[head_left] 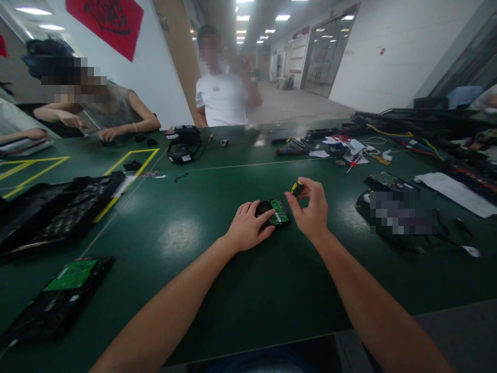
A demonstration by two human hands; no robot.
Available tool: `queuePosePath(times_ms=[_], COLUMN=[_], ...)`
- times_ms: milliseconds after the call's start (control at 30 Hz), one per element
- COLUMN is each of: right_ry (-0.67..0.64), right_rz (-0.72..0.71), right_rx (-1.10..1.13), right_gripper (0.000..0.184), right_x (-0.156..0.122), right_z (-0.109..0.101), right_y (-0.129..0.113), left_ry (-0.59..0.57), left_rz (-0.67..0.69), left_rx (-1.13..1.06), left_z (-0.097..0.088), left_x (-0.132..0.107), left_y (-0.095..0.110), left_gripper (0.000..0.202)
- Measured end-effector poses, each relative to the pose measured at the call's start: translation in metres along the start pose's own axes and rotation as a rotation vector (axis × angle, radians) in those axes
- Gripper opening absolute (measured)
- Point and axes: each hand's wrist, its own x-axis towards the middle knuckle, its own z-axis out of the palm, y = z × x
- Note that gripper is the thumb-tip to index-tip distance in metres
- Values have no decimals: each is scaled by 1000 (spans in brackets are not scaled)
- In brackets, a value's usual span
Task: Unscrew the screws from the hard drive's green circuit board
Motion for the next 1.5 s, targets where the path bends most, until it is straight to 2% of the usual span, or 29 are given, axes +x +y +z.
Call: queuePosePath(times_ms=[133,300,500,800,1067,1300,1500], right_ry=[2,-48,9,3,2,-62,6], right_rz=[21,71,16,45,-3,41,8], right_rx=[20,96,-30,4,-34,104,-17], right_gripper=[47,52,50,52,50,56,53], right_x=[-3,-5,-3,-4,0,-3,0], right_z=[3,6,3,5,1,6,2], right_y=[0,-1,-3,-1,-6,-6,-3], left_ry=[3,-13,-11,-17,-5,-9,-11], left_rz=[2,-8,-3,-3,-1,-12,-11], left_rx=[-5,-2,8,7,-2,-24,-28], left_z=[-1,-1,0,-3,0,-1,-1], left_x=[0,0,0,0,0,0,1], left_y=[1,1,0,2,1,1,0], left_gripper=[57,57,58,58,57,57,57])
